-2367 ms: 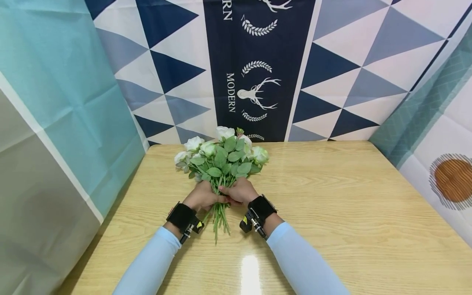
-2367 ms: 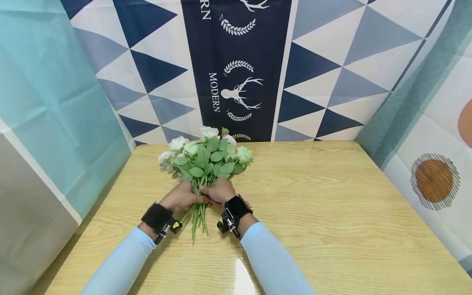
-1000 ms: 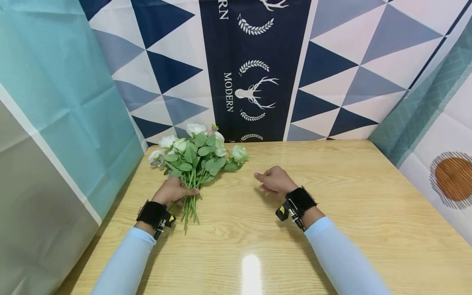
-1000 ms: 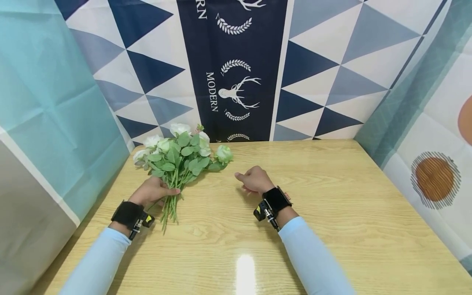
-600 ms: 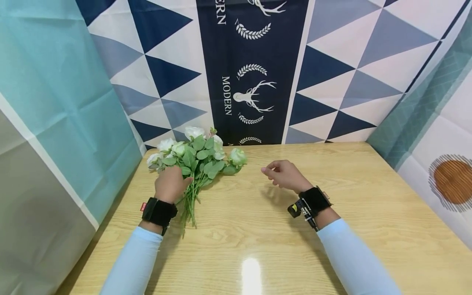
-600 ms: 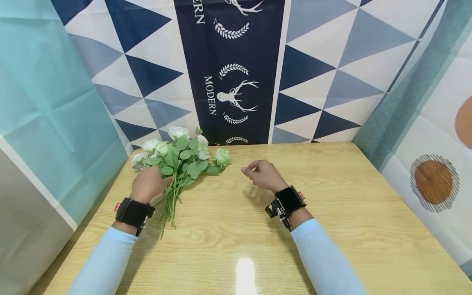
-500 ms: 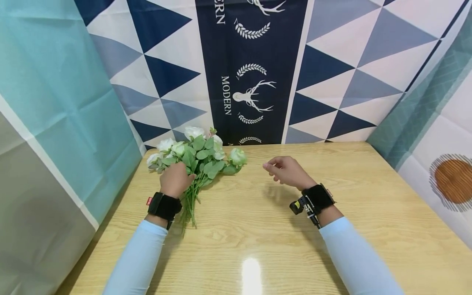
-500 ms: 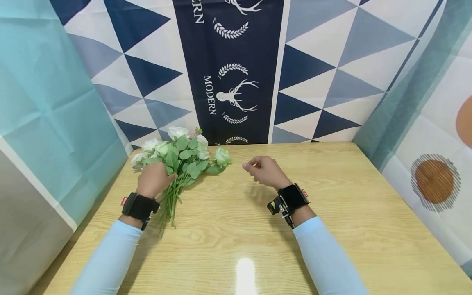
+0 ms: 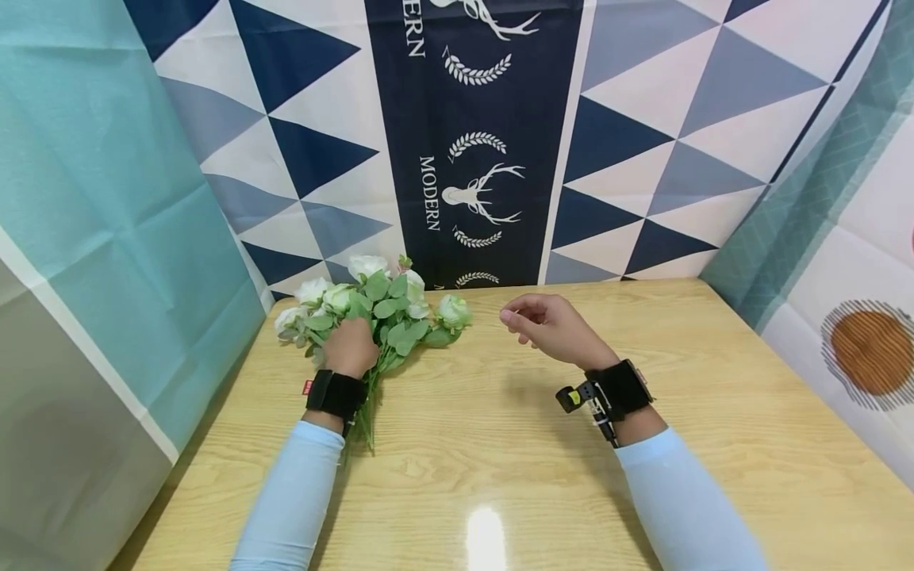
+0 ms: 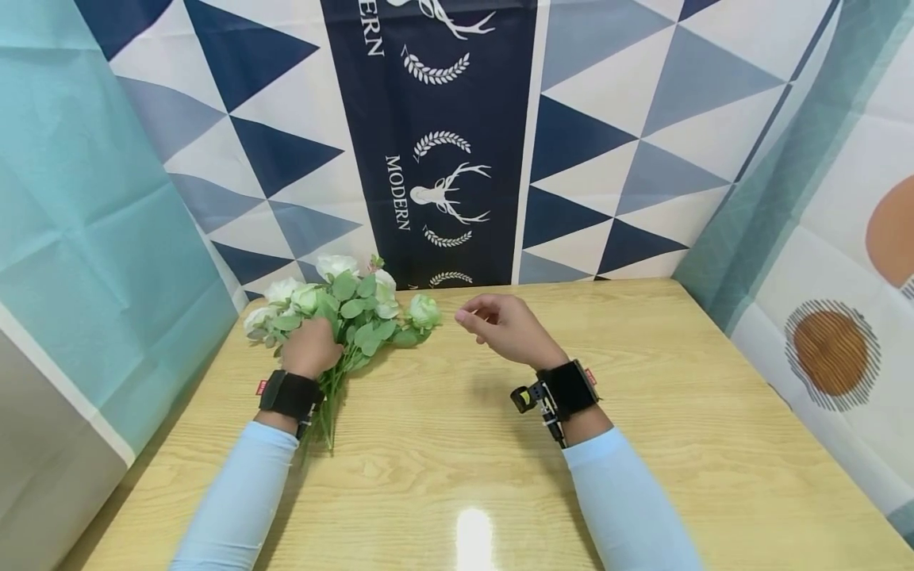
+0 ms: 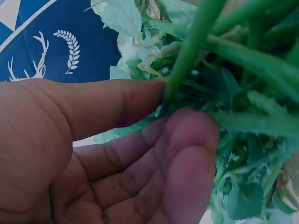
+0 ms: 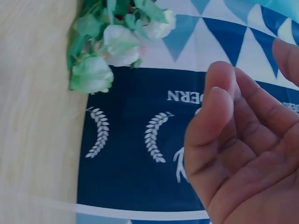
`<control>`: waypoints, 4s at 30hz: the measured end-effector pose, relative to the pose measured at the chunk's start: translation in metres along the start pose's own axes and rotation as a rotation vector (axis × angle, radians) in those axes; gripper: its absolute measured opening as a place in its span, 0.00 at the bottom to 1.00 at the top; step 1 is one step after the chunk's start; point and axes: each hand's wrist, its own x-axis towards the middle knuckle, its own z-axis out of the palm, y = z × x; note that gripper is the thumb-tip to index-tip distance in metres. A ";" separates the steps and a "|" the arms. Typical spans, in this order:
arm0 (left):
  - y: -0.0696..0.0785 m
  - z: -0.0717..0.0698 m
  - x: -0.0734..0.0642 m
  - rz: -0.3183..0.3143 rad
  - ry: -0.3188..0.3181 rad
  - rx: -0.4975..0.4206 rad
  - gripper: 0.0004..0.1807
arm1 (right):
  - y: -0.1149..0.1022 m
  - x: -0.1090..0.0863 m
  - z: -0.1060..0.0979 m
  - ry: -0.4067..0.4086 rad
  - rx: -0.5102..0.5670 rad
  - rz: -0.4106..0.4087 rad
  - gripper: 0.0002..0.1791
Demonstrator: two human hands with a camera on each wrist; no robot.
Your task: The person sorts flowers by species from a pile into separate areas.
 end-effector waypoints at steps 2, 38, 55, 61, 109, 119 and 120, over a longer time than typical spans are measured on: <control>-0.001 0.000 0.001 -0.005 -0.004 -0.017 0.08 | -0.004 -0.002 0.000 -0.008 -0.013 -0.016 0.21; 0.077 -0.022 -0.030 0.408 0.345 -0.360 0.15 | -0.045 -0.010 0.004 0.179 -0.059 -0.098 0.09; 0.118 -0.001 -0.059 0.672 0.514 -0.285 0.09 | -0.059 -0.008 0.041 0.379 0.031 -0.237 0.10; 0.121 0.006 -0.059 0.735 0.576 -0.317 0.10 | -0.082 -0.017 0.045 0.417 0.047 -0.249 0.10; 0.122 0.016 -0.055 0.979 0.836 -0.424 0.04 | -0.065 -0.012 0.036 0.547 -0.294 -0.555 0.07; 0.113 0.002 -0.045 0.945 0.866 -0.385 0.04 | -0.062 -0.017 0.002 0.593 -0.330 -0.443 0.06; 0.110 0.000 -0.043 0.930 0.870 -0.378 0.03 | -0.061 -0.017 -0.002 0.594 -0.329 -0.427 0.07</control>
